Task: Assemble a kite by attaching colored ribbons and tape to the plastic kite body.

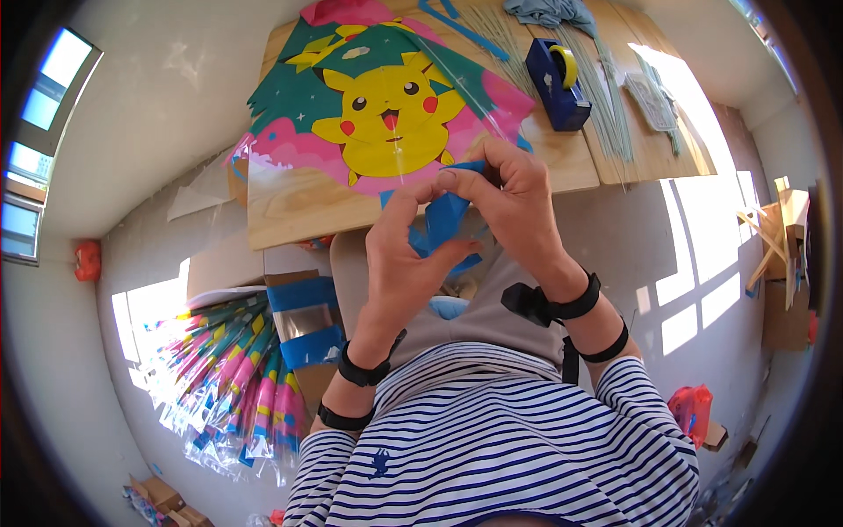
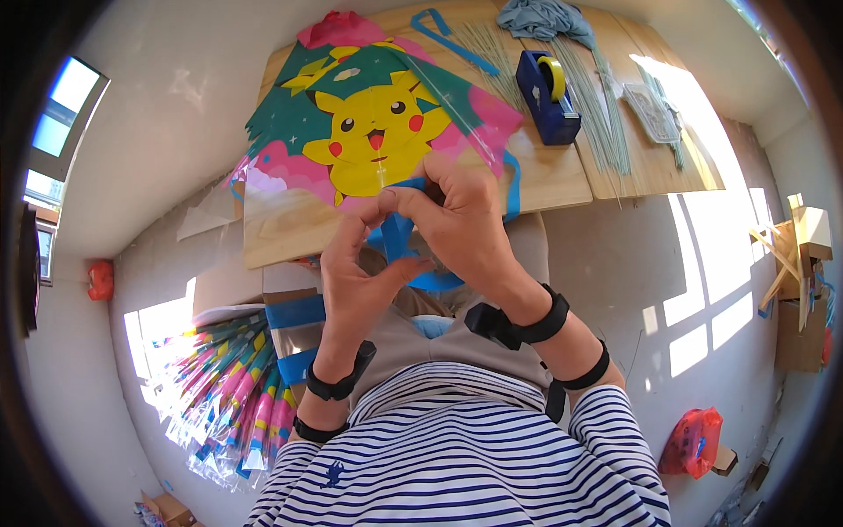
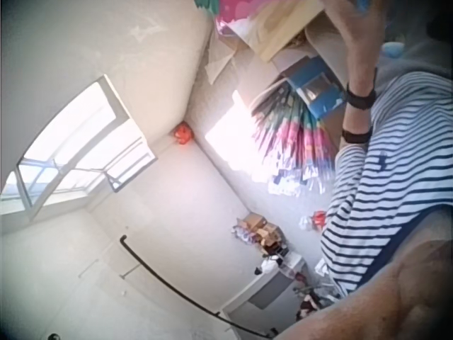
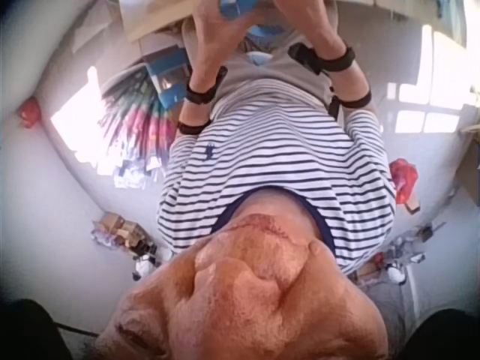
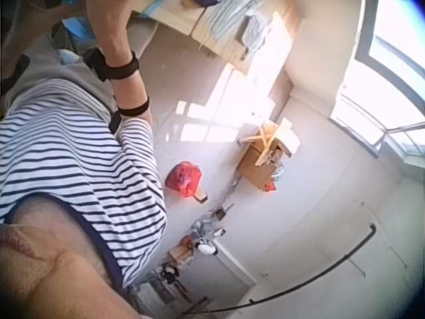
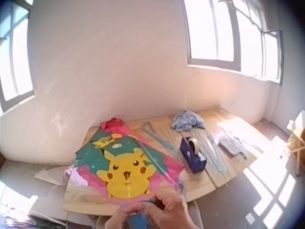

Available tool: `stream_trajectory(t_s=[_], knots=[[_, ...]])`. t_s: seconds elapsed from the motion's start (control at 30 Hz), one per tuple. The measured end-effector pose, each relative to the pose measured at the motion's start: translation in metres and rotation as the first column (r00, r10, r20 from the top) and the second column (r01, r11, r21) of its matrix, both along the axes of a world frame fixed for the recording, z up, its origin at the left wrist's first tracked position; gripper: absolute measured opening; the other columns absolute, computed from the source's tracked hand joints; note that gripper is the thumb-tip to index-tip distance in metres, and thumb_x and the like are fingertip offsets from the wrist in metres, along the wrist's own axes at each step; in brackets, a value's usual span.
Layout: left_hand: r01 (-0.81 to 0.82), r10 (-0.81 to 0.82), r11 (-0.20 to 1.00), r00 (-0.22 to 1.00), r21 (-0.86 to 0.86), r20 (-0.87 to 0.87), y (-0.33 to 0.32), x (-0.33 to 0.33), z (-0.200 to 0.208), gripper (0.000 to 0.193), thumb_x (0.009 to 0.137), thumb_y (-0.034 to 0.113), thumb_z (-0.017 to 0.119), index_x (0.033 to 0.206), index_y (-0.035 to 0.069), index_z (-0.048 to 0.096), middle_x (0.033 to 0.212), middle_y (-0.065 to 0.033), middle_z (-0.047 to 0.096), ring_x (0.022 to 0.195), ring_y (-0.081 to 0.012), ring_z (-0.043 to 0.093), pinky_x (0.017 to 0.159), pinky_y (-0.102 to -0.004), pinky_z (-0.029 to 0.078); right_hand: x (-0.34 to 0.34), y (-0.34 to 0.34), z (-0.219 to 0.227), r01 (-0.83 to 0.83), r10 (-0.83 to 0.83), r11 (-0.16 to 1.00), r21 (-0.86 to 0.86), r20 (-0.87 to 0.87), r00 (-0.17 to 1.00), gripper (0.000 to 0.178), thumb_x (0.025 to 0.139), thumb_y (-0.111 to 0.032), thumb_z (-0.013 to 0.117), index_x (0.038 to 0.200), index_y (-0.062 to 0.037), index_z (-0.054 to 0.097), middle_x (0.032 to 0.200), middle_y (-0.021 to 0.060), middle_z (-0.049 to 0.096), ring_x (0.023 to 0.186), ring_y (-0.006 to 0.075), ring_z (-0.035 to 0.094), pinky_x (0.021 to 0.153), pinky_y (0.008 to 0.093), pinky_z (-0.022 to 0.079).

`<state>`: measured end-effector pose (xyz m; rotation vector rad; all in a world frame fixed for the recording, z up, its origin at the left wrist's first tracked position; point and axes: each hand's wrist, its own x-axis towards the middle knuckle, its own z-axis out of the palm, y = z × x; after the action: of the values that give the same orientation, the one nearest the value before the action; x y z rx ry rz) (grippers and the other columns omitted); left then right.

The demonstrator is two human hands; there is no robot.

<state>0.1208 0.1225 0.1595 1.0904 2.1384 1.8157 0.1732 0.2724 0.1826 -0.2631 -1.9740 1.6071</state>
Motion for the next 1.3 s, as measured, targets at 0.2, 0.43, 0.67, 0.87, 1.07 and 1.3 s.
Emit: stream_trajectory(t_s=[0.2, 0.43, 0.67, 0.87, 1.07, 1.3], knots=[[-0.118, 0.123, 0.990, 0.990, -0.078, 0.066, -0.007, 0.004, -0.009, 0.033, 0.084, -0.004, 0.068, 0.116, 0.002, 0.064, 0.097, -0.0135, 0.068, 0.087, -0.0206, 0.067, 0.077, -0.0292, 0.052, 0.004, 0.008, 0.019, 0.099, -0.116, 0.976, -0.192, -0.077, 0.990, 0.021, 0.087, -0.012, 0.077, 0.077, 0.0003, 0.064, 0.065, -0.0025, 0.057, 0.059, 0.0015, 0.045, 0.049, 0.0210, 0.033], [-0.255, 0.240, 0.967, 0.938, -0.027, -0.249, -0.029, -0.011, -0.025, 0.022, 0.087, -0.006, 0.064, 0.109, -0.001, 0.065, 0.089, -0.0128, 0.069, 0.080, -0.0196, 0.067, 0.072, -0.0304, 0.051, 0.012, 0.028, 0.022, 0.182, -0.220, 0.939, -0.293, -0.099, 0.971, 0.020, 0.090, -0.015, 0.075, 0.081, 0.0001, 0.065, 0.067, -0.0021, 0.058, 0.059, 0.0008, 0.046, 0.051, 0.0181, 0.033], [-0.163, 0.099, 0.980, 0.901, 0.118, 0.423, -0.031, -0.005, -0.018, 0.019, 0.084, -0.007, 0.070, 0.101, -0.002, 0.065, 0.083, -0.0053, 0.069, 0.077, -0.0120, 0.066, 0.071, -0.0231, 0.052, 0.007, 0.029, 0.023, -0.106, 0.001, 0.891, -0.442, -0.230, 0.973, 0.027, 0.092, -0.024, 0.073, 0.097, 0.0009, 0.064, 0.082, 0.0032, 0.065, 0.067, 0.0067, 0.055, 0.059, 0.0214, 0.045], [-0.180, -0.058, 0.941, 0.747, 0.286, 0.662, -0.028, -0.012, -0.015, 0.024, 0.079, -0.007, 0.076, 0.097, 0.001, 0.062, 0.084, -0.0038, 0.069, 0.076, -0.0081, 0.064, 0.071, -0.0212, 0.052, 0.022, -0.015, -0.032, -0.131, 0.237, 0.883, -0.450, 0.187, 0.953, 0.039, 0.083, -0.029, 0.082, 0.100, 0.0009, 0.063, 0.086, 0.0022, 0.064, 0.073, 0.0060, 0.058, 0.063, 0.0212, 0.047], [-0.203, -0.092, 0.920, 0.718, 0.334, 0.690, -0.026, -0.013, -0.024, 0.025, 0.080, -0.006, 0.076, 0.099, 0.001, 0.062, 0.087, -0.0044, 0.069, 0.078, -0.0088, 0.064, 0.072, -0.0217, 0.052, 0.021, -0.051, -0.059, -0.189, 0.292, 0.885, -0.425, 0.190, 0.937, 0.019, 0.082, -0.011, 0.078, 0.087, 0.0023, 0.065, 0.072, -0.0005, 0.059, 0.067, 0.0060, 0.052, 0.060, 0.0238, 0.045], [-0.175, -0.138, 0.930, 0.647, 0.322, 0.750, -0.028, -0.013, -0.018, 0.026, 0.082, -0.007, 0.072, 0.105, 0.000, 0.063, 0.092, -0.0067, 0.071, 0.081, -0.0105, 0.066, 0.077, -0.0228, 0.053, 0.024, -0.039, -0.046, -0.237, 0.308, 0.930, -0.280, 0.248, 0.918, 0.013, 0.088, -0.007, 0.069, 0.089, 0.0056, 0.066, 0.070, 0.0030, 0.060, 0.066, 0.0073, 0.050, 0.059, 0.0265, 0.045]])
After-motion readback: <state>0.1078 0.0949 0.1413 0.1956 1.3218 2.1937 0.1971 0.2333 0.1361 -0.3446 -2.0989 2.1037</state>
